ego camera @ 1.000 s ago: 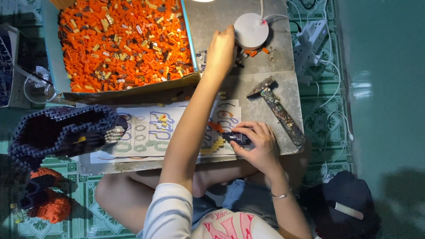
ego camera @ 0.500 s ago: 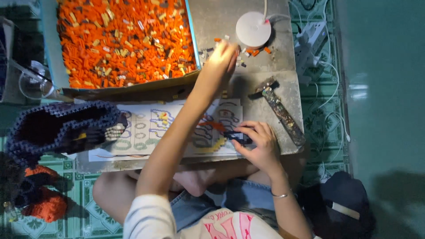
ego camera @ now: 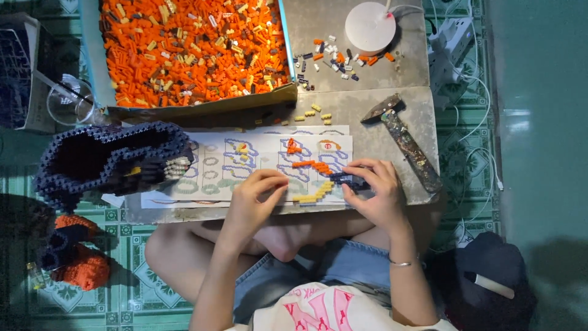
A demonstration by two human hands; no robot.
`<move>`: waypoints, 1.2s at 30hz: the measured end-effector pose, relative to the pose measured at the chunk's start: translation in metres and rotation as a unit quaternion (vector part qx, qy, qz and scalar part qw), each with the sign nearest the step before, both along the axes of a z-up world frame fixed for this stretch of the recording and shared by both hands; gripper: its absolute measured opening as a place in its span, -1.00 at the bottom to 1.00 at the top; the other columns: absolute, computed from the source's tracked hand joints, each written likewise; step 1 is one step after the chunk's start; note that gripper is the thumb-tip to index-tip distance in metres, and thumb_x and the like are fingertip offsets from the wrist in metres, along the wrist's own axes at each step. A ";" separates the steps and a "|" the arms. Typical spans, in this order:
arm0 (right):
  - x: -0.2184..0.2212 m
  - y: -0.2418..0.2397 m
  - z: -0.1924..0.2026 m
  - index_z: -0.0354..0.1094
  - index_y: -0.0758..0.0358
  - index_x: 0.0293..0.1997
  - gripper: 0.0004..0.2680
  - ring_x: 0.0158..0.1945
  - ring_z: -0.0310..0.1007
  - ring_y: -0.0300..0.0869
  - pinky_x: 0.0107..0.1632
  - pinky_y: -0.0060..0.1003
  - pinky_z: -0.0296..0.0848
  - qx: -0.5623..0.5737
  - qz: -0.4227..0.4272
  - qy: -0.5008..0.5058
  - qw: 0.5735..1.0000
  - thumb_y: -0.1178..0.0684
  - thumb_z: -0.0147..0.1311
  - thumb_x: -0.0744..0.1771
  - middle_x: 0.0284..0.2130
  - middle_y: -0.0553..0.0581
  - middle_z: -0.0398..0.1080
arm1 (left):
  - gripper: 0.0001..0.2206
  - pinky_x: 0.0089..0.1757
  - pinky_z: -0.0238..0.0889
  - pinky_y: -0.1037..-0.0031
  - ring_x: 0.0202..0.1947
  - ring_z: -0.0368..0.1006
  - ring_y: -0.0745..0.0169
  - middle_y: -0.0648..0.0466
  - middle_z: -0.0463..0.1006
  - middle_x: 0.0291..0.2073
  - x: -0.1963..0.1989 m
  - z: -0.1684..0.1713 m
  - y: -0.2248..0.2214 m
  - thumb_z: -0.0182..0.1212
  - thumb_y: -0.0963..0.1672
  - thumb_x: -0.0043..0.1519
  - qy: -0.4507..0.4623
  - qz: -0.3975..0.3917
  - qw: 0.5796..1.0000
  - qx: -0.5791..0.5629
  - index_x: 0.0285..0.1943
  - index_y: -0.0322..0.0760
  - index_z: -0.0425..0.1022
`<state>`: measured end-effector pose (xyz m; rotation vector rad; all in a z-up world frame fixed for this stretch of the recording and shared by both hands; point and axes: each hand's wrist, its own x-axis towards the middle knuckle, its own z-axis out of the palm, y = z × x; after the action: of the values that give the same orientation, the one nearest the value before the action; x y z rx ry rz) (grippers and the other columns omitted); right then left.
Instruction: The person assembles a model using small interlocking toy blocks by following a printed instruction sheet.
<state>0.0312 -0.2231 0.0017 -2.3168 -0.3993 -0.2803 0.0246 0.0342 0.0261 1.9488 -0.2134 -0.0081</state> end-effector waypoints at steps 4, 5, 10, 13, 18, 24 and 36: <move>-0.001 0.001 0.002 0.47 0.06 -0.21 -0.79 -0.17 0.33 -0.15 -0.04 -0.28 0.28 0.006 0.006 0.001 1.000 0.11 0.24 0.14 -0.26 -0.04 0.39 | -0.87 -0.18 0.36 0.45 -0.22 0.50 0.15 0.06 0.54 -0.29 -0.003 -0.018 0.002 0.18 -0.24 0.12 -0.045 -0.016 0.998 0.044 -0.19 -0.26 0.56; -0.001 0.001 0.002 0.47 0.07 -0.21 -0.80 -0.17 0.33 -0.15 -0.04 -0.29 0.28 0.005 0.004 0.000 1.000 0.11 0.24 0.15 -0.26 -0.03 0.39 | -0.86 -0.15 0.27 0.48 -0.19 0.43 0.20 0.13 0.54 -0.28 -0.002 -0.025 0.003 0.20 -0.21 0.13 -0.097 -0.019 0.991 0.094 -0.16 -0.17 0.56; -0.002 0.000 0.001 0.48 0.08 -0.21 -0.79 -0.17 0.33 -0.13 -0.05 -0.27 0.29 0.009 0.000 0.006 1.000 0.11 0.25 0.14 -0.27 -0.01 0.39 | -0.89 -0.15 0.13 0.55 -0.18 0.34 0.32 0.25 0.55 -0.23 0.002 -0.034 0.004 0.23 -0.14 0.14 -0.171 0.001 0.971 0.167 -0.17 -0.07 0.55; -0.001 0.000 0.001 0.48 0.08 -0.21 -0.79 -0.19 0.32 -0.14 -0.05 -0.28 0.29 0.006 0.001 0.010 1.000 0.11 0.25 0.14 -0.27 0.00 0.39 | -0.89 -0.19 0.19 0.52 -0.24 0.35 0.26 0.19 0.50 -0.26 0.004 -0.031 0.005 0.25 -0.14 0.13 -0.169 0.018 0.972 0.161 -0.19 -0.09 0.55; 0.000 0.003 0.009 0.45 0.10 -0.14 -0.73 -0.20 0.32 -0.13 -0.05 -0.26 0.29 0.006 0.000 0.030 1.000 0.08 0.28 0.12 -0.24 0.03 0.39 | -0.90 -0.23 0.30 0.47 -0.29 0.38 0.14 0.05 0.45 -0.29 0.008 -0.025 0.010 0.24 -0.17 0.15 -0.132 0.005 0.985 0.108 -0.21 -0.26 0.54; 0.024 0.030 0.028 0.43 0.08 -0.10 -0.75 -0.22 0.26 -0.12 -0.08 -0.23 0.21 -0.014 0.042 0.007 0.999 0.06 0.25 0.18 -0.22 0.02 0.34 | -0.92 -0.27 0.30 0.49 -0.37 0.37 0.19 0.08 0.42 -0.40 0.010 -0.024 0.006 0.24 -0.17 0.14 -0.152 -0.011 0.981 0.124 -0.22 -0.24 0.54; 0.037 0.070 0.025 0.48 0.11 -0.22 -0.86 -0.18 0.27 -0.17 -0.08 -0.24 0.20 -0.032 0.099 0.037 0.994 0.06 0.23 0.21 -0.25 0.06 0.40 | -0.91 -0.34 0.28 0.53 -0.47 0.35 0.24 0.11 0.42 -0.49 0.019 -0.030 0.001 0.21 -0.18 0.14 -0.213 -0.005 0.962 0.172 -0.21 -0.23 0.53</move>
<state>0.0681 -0.1527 0.0269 -2.3198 -0.6027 -0.0849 0.0439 0.0348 -0.0034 2.2793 -0.5346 0.3947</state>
